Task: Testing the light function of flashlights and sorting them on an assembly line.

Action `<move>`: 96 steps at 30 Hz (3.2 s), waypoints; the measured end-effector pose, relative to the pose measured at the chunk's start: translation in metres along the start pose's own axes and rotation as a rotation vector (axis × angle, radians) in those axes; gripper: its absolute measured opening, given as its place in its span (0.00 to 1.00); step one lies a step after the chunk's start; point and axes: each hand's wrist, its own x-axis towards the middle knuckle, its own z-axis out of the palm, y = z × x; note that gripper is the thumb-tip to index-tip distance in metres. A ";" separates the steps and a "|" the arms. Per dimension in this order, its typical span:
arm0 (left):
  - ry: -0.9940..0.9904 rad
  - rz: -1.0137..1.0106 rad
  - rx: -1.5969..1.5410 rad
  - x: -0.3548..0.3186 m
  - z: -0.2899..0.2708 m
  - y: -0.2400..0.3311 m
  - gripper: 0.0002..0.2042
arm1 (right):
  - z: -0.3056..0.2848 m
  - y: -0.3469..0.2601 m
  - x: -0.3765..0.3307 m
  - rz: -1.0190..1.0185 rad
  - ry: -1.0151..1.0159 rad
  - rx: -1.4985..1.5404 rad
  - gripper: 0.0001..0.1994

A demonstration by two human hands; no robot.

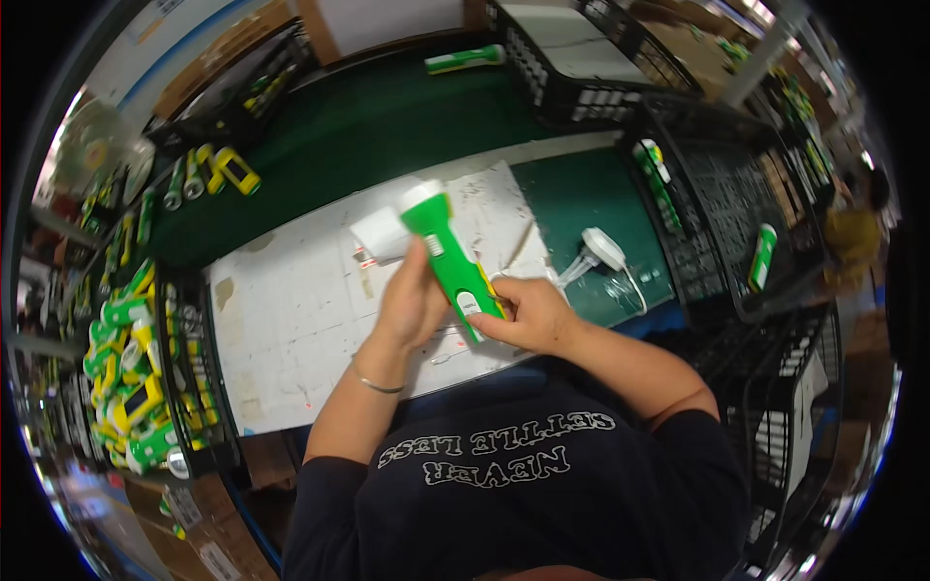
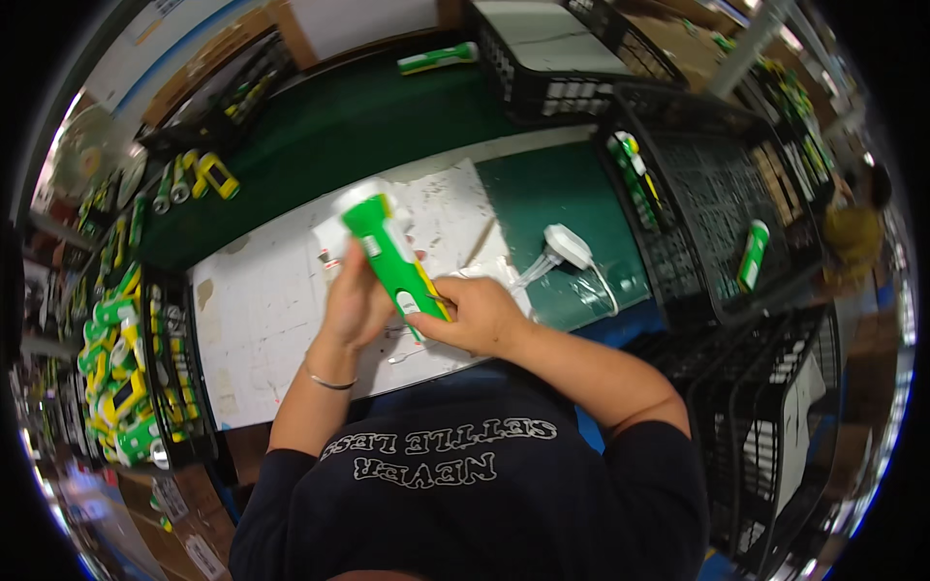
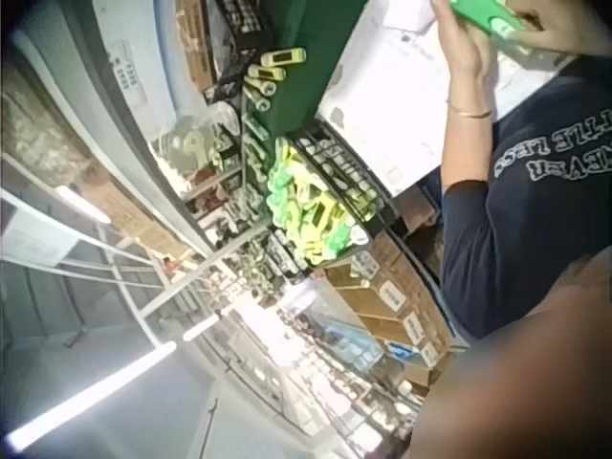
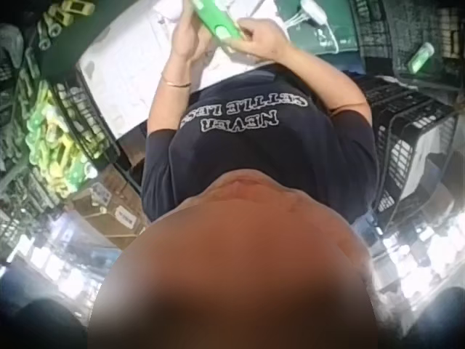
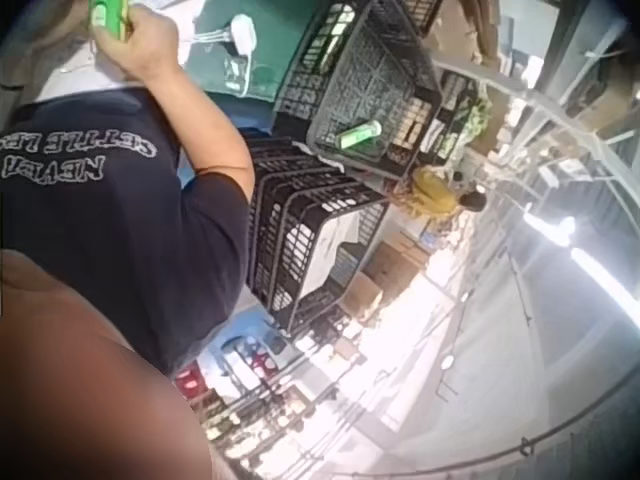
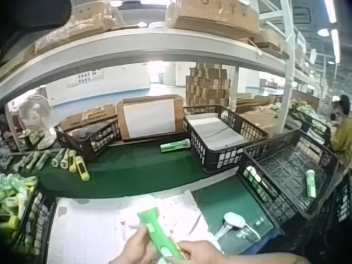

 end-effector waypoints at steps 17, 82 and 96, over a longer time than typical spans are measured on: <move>0.222 0.088 0.235 -0.008 -0.025 0.038 0.21 | -0.317 0.169 0.005 0.969 0.195 -1.010 0.27; 0.076 -0.157 0.052 -0.002 -0.004 -0.012 0.24 | 0.026 0.006 -0.002 0.648 -0.341 0.995 0.13; 0.218 -0.383 -0.147 0.026 -0.017 -0.005 0.17 | 0.044 -0.001 -0.033 0.670 -0.577 1.144 0.17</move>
